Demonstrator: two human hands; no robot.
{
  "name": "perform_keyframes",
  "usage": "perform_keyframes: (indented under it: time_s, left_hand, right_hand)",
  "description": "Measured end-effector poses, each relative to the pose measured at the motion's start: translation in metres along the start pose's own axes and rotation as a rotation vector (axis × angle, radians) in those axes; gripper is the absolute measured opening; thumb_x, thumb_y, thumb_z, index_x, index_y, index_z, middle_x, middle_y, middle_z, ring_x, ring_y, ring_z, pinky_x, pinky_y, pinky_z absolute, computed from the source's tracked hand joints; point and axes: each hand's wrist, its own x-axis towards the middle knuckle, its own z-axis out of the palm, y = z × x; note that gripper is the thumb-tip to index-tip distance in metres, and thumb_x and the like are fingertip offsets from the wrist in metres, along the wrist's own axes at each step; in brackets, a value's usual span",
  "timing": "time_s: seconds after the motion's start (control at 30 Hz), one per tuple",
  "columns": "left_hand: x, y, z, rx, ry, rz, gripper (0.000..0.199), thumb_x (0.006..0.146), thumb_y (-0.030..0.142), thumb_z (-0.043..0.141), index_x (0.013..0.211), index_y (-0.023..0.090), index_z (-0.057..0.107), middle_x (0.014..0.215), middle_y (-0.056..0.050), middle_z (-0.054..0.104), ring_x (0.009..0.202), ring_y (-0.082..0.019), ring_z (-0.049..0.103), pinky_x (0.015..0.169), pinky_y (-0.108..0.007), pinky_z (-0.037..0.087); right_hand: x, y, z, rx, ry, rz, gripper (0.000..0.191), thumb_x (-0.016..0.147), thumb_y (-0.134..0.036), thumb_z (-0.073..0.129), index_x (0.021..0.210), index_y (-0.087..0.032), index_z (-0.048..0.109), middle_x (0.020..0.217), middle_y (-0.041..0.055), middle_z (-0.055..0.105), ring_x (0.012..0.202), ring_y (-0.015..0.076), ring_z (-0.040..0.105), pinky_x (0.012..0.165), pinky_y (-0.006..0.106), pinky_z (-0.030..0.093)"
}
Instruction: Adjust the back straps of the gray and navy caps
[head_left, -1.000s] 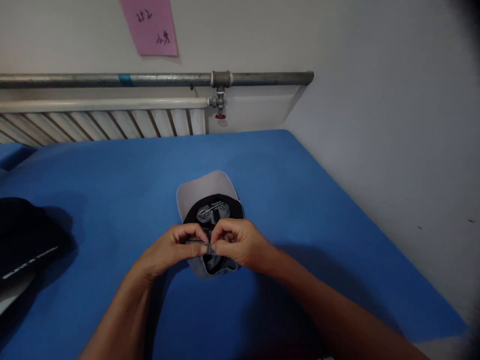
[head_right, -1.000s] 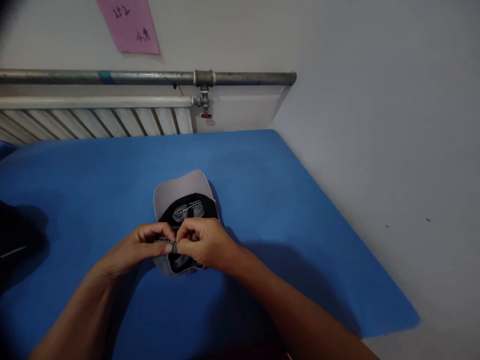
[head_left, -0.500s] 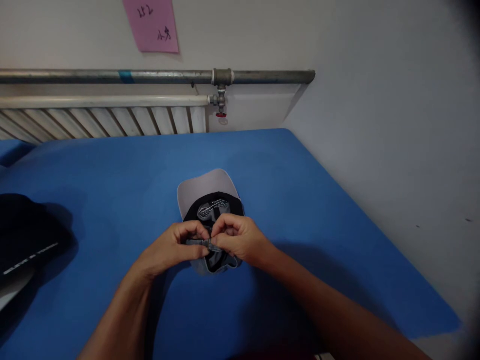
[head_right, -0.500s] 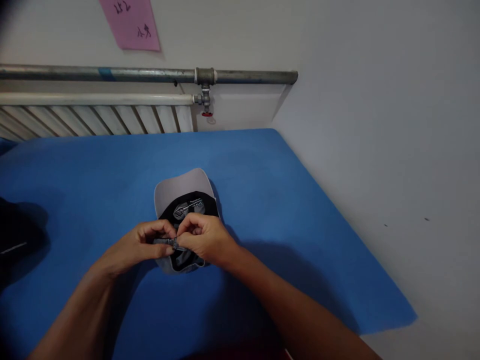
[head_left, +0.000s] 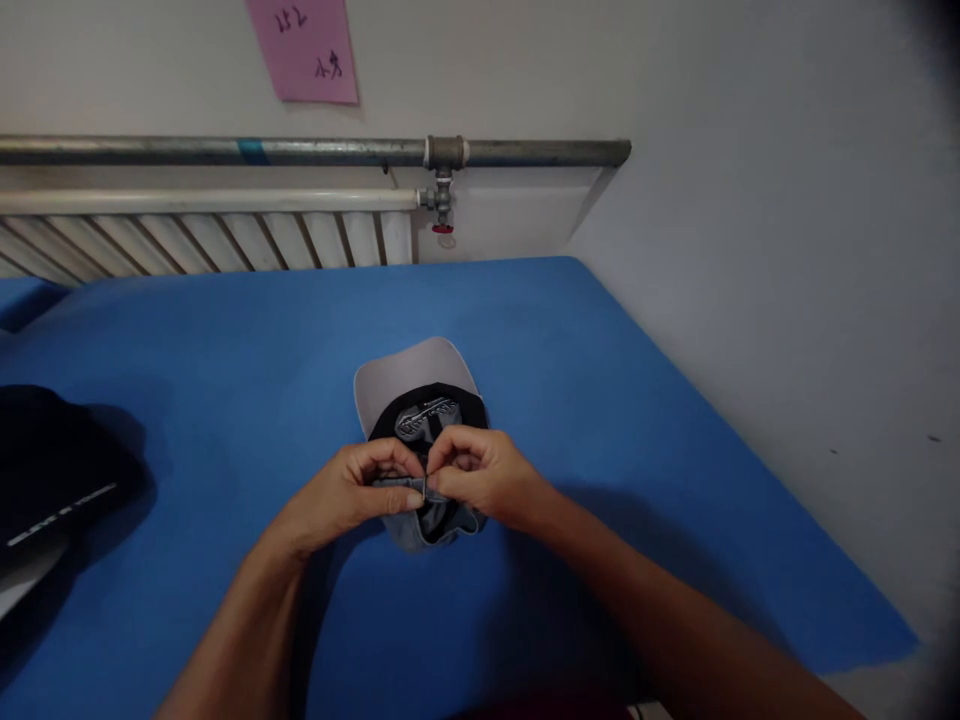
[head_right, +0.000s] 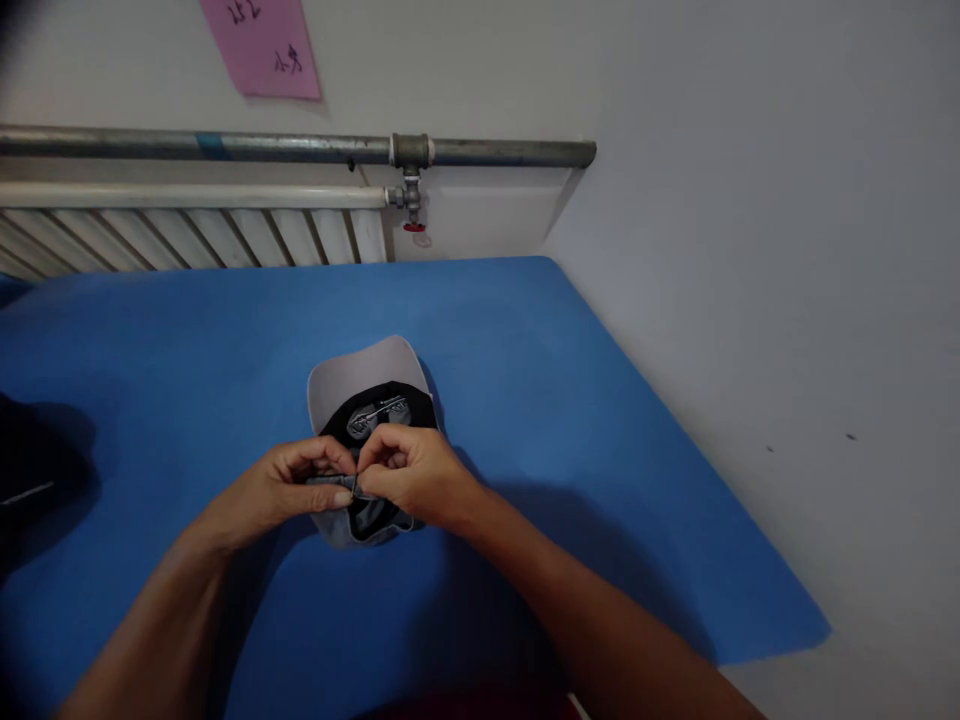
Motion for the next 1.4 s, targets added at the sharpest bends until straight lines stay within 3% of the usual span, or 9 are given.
perform_keyframes:
  time_s: [0.17, 0.5, 0.7, 0.83, 0.97, 1.1, 1.27, 1.4]
  left_hand:
    - [-0.001, -0.001, -0.001, 0.013, 0.001, 0.005, 0.017, 0.072, 0.028, 0.076, 0.084, 0.019, 0.068, 0.081, 0.000, 0.066, 0.074, -0.014, 0.060, 0.069, -0.027, 0.049]
    - [-0.001, 0.001, 0.000, -0.042, 0.052, -0.036, 0.012, 0.074, 0.023, 0.072, 0.085, 0.020, 0.068, 0.078, 0.001, 0.067, 0.070, -0.012, 0.059, 0.066, -0.024, 0.046]
    - [0.002, -0.002, 0.000, -0.069, 0.105, -0.045, 0.013, 0.072, 0.024, 0.073, 0.083, 0.020, 0.068, 0.075, 0.002, 0.064, 0.068, -0.011, 0.056, 0.066, -0.024, 0.044]
    - [0.003, -0.004, 0.000, -0.056, 0.103, -0.039, 0.013, 0.072, 0.025, 0.072, 0.082, 0.018, 0.067, 0.075, 0.002, 0.062, 0.069, -0.011, 0.055, 0.067, -0.025, 0.043]
    - [0.003, -0.004, 0.001, -0.046, 0.107, -0.038, 0.014, 0.074, 0.028, 0.070, 0.083, 0.018, 0.066, 0.075, 0.002, 0.061, 0.068, -0.010, 0.052, 0.066, -0.024, 0.041]
    - [0.003, -0.003, 0.001, -0.028, 0.115, -0.029, 0.016, 0.079, 0.031, 0.066, 0.088, 0.018, 0.064, 0.073, 0.002, 0.058, 0.068, -0.011, 0.050, 0.063, -0.024, 0.039]
    - [0.002, -0.001, 0.002, 0.003, 0.215, 0.054, 0.011, 0.082, 0.030, 0.062, 0.083, 0.020, 0.057, 0.078, 0.002, 0.055, 0.072, -0.012, 0.048, 0.064, -0.024, 0.038]
    - [-0.002, 0.001, 0.002, 0.119, 0.138, 0.076, 0.007, 0.081, 0.024, 0.060, 0.078, 0.019, 0.058, 0.077, 0.002, 0.055, 0.071, -0.013, 0.047, 0.064, -0.025, 0.037]
  right_hand:
    - [0.002, 0.004, -0.002, 0.073, -0.011, 0.030, 0.012, 0.069, -0.024, 0.069, 0.072, -0.020, 0.058, 0.052, -0.0073, 0.052, 0.043, 0.0065, 0.046, 0.043, 0.020, 0.039]
    - [0.003, 0.009, -0.001, 0.094, -0.032, -0.055, 0.010, 0.075, -0.026, 0.065, 0.076, -0.020, 0.057, 0.057, -0.0057, 0.055, 0.051, 0.0085, 0.052, 0.052, 0.023, 0.045]
    - [0.000, 0.009, -0.001, -0.230, 0.015, -0.281, 0.021, 0.071, -0.024, 0.073, 0.089, -0.021, 0.063, 0.075, -0.0028, 0.055, 0.063, 0.0098, 0.051, 0.058, 0.024, 0.044]
    - [0.000, 0.015, 0.001, -0.449, 0.056, -0.465, 0.014, 0.078, -0.026, 0.068, 0.090, -0.019, 0.064, 0.078, -0.0002, 0.055, 0.064, 0.0107, 0.052, 0.059, 0.025, 0.044]
    - [0.001, 0.023, 0.001, -0.474, 0.086, -0.568, 0.014, 0.079, -0.022, 0.066, 0.093, -0.019, 0.063, 0.079, -0.0002, 0.057, 0.065, 0.0106, 0.053, 0.060, 0.024, 0.045]
    - [0.003, 0.024, 0.001, -0.427, 0.106, -0.563, 0.017, 0.077, -0.016, 0.068, 0.092, -0.020, 0.063, 0.079, -0.0010, 0.057, 0.065, 0.0102, 0.053, 0.059, 0.023, 0.045]
    - [0.002, 0.021, 0.002, -0.421, 0.107, -0.579, 0.017, 0.076, -0.015, 0.069, 0.091, -0.019, 0.062, 0.082, 0.0000, 0.057, 0.067, 0.0109, 0.054, 0.061, 0.024, 0.045]
    - [0.001, 0.020, 0.003, -0.450, 0.131, -0.639, 0.018, 0.076, -0.013, 0.068, 0.091, -0.017, 0.061, 0.082, 0.0009, 0.058, 0.069, 0.0117, 0.054, 0.063, 0.025, 0.046]
